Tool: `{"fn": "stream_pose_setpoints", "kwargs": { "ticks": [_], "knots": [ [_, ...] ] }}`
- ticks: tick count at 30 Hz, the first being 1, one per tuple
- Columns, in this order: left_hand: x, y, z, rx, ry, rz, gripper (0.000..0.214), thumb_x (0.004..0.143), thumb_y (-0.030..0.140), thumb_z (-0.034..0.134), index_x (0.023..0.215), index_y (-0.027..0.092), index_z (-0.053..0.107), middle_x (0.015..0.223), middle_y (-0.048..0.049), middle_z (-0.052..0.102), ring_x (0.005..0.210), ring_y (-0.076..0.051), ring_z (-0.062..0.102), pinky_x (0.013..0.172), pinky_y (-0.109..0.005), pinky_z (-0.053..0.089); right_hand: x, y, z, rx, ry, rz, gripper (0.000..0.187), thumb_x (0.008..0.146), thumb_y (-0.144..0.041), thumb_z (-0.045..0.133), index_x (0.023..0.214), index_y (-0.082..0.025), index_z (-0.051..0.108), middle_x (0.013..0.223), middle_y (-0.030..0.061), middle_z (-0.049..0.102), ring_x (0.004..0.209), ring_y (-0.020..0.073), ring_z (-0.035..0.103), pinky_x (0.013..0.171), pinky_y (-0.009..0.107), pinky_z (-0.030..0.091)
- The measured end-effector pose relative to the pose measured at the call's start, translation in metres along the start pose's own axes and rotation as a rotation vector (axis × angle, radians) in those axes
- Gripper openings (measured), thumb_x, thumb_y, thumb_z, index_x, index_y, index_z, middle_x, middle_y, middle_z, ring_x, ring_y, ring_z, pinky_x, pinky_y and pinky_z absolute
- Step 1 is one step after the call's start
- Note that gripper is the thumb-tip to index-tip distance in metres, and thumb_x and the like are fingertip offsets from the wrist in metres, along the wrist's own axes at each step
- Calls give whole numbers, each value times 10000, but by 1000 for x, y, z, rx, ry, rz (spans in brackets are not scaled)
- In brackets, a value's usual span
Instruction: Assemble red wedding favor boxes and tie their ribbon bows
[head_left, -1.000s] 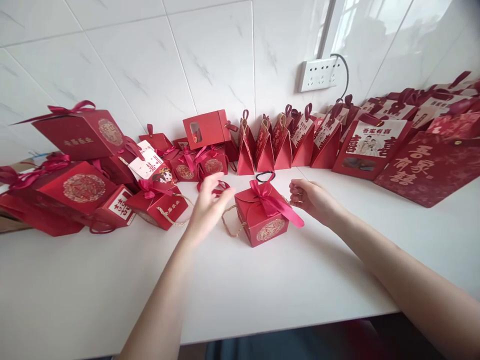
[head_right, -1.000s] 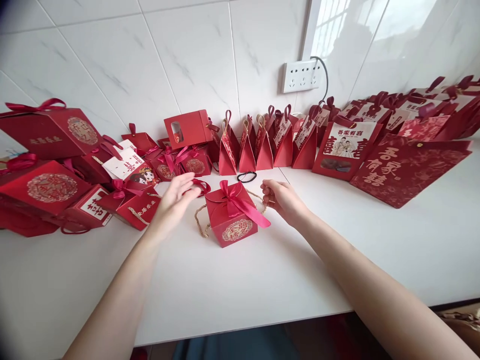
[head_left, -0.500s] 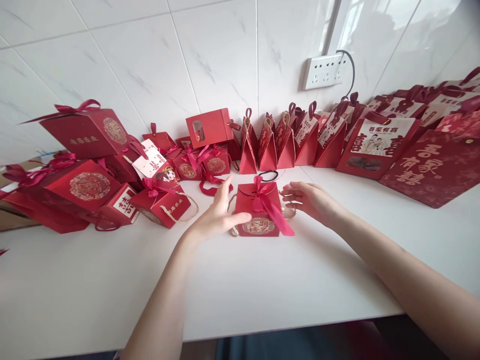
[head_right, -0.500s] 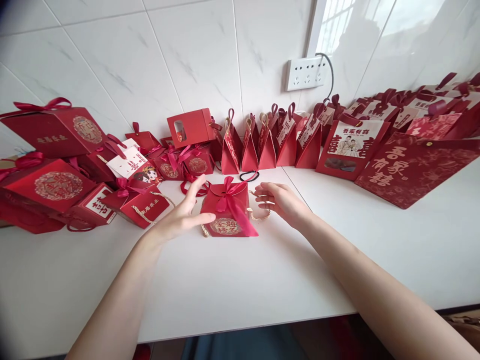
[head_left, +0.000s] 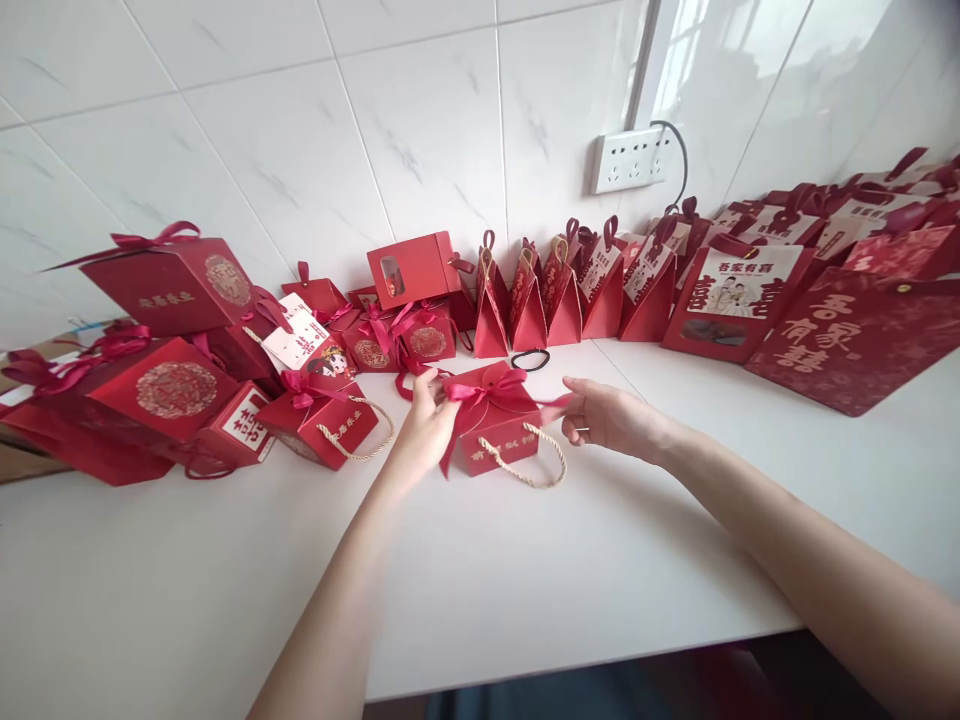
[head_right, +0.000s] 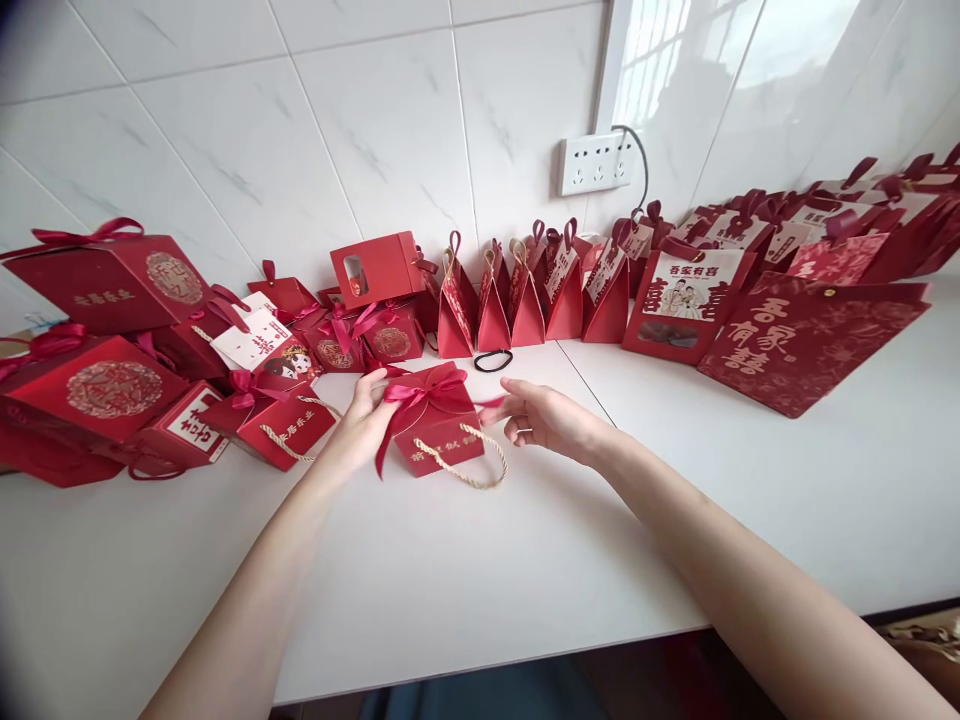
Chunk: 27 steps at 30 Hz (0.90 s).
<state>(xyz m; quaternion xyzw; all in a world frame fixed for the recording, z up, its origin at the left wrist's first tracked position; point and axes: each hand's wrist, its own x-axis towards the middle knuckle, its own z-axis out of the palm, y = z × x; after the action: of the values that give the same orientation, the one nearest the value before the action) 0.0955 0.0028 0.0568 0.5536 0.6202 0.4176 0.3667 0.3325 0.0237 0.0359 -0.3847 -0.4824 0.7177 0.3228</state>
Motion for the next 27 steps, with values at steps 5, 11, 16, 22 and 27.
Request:
{"fn": "stream_pose_setpoints", "kwargs": {
  "ticks": [5, 11, 16, 22, 27],
  "knots": [
    [4, -4, -3, 25, 78, 14, 452, 851, 427, 513, 1242, 227, 403, 1400, -109, 474, 1273, -224, 471, 1038, -352, 375, -6, -1, 6, -378, 153, -145, 433, 789, -544, 583, 592, -159, 577, 604, 9, 532, 551, 105, 446, 598, 284, 386],
    [6, -3, -8, -35, 75, -30, 490, 847, 626, 385, 1035, 208, 559, 1122, -79, 631, 1056, -263, 595, 877, -377, 462, -3, 8, 13, -566, 201, -431, 518, 708, -485, 699, 1124, -240, 512, 1268, 97, 512, 1153, 261, 515, 919, 432, 458],
    [-4, 0, 1, -21, -78, 76, 434, 803, 507, 584, 1118, 217, 514, 1202, -67, 603, 1160, -225, 542, 977, -334, 407, 3, 16, 10, -612, 87, -418, 742, 731, -405, 702, 1350, -272, 315, 1443, 132, 363, 1324, 291, 386, 1016, 509, 403],
    [-9, 2, 5, -4, -189, 113, 418, 835, 428, 579, 1188, 227, 483, 1298, -72, 548, 1201, -221, 513, 994, -357, 397, 5, 17, 6, -612, 55, -451, 873, 725, -348, 708, 1428, -293, 194, 1510, 134, 265, 1366, 310, 332, 1038, 528, 377],
    [-7, 2, 4, 24, -179, 157, 382, 805, 443, 613, 1100, 222, 514, 1244, -57, 574, 1175, -213, 516, 959, -326, 404, 5, 18, 7, -649, 65, -478, 930, 715, -309, 705, 1453, -330, 139, 1493, 133, 283, 1347, 320, 362, 1019, 555, 398]
  ]
}}
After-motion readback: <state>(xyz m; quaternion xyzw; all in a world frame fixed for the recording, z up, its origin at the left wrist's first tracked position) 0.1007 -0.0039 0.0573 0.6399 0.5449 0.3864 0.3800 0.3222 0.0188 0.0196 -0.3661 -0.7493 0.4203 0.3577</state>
